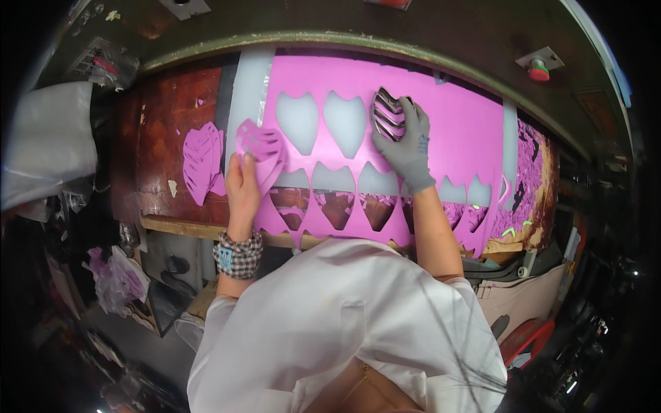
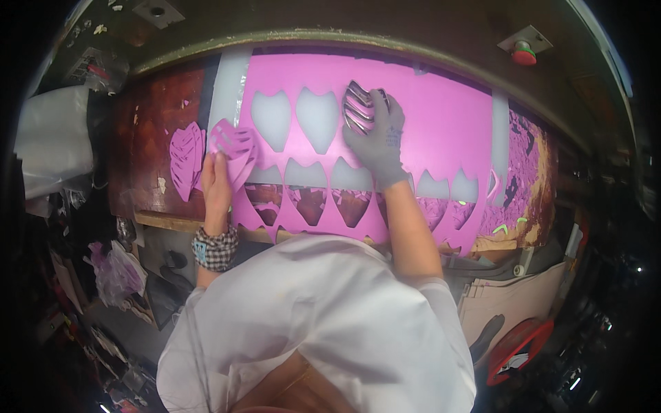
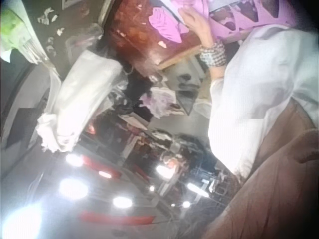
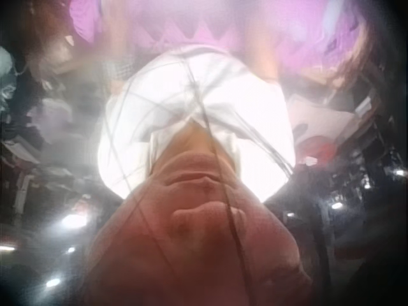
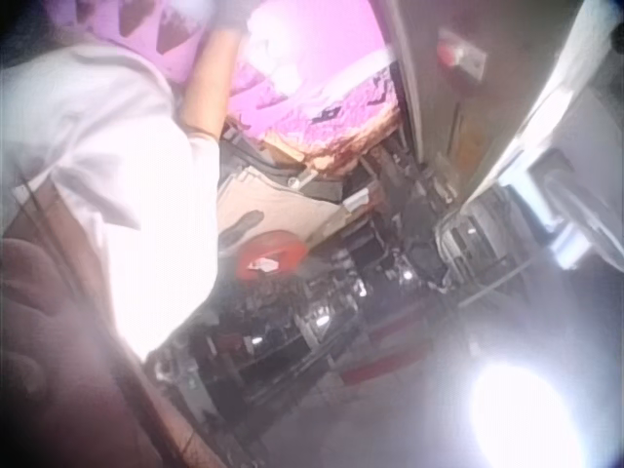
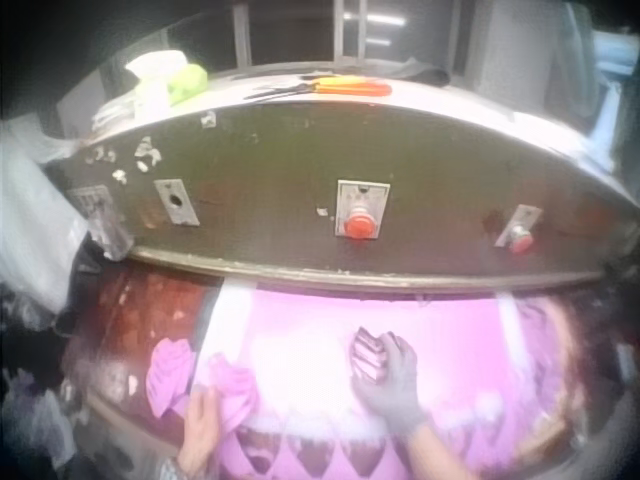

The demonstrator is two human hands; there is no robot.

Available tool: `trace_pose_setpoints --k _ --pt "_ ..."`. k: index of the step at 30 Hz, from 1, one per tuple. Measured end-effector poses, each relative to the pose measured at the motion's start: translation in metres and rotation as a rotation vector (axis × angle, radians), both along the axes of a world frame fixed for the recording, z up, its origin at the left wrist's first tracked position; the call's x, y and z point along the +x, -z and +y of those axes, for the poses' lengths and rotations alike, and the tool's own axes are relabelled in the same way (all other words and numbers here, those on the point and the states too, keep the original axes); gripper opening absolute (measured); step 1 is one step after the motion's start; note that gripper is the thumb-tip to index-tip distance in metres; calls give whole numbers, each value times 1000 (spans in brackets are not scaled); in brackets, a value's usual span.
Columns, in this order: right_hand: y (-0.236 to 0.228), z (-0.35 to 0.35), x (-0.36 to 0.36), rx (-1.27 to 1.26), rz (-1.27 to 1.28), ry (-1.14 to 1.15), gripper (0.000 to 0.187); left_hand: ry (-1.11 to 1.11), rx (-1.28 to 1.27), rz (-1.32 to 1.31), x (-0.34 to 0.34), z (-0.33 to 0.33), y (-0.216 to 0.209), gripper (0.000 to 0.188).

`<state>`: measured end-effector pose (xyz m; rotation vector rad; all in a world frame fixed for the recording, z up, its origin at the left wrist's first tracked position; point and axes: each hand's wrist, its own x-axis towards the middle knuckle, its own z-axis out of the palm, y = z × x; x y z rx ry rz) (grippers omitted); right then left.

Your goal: The person repeatedly cuts pink foam sheets using a die-cutting machine. They place the foam under the press, activate the machine, then remove and peel away the cut shapes. The process is repeated multiple times with new sheets.

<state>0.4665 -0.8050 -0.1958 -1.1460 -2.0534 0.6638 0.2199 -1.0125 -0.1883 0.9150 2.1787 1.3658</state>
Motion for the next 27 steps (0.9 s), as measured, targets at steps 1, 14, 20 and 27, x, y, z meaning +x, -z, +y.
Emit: trace_pose_setpoints --k 1,14,20,27 --pt "3 1 -2 15 -19 25 80 -40 8 40 -2 -9 0 25" --pt "-86 12 143 427 116 702 86 -151 -33 466 55 -107 44 25" --pt "-90 2 168 449 105 712 108 -205 -57 585 63 -98 44 28" --pt "-68 -27 199 522 54 648 103 -244 -140 625 60 -124 71 32"
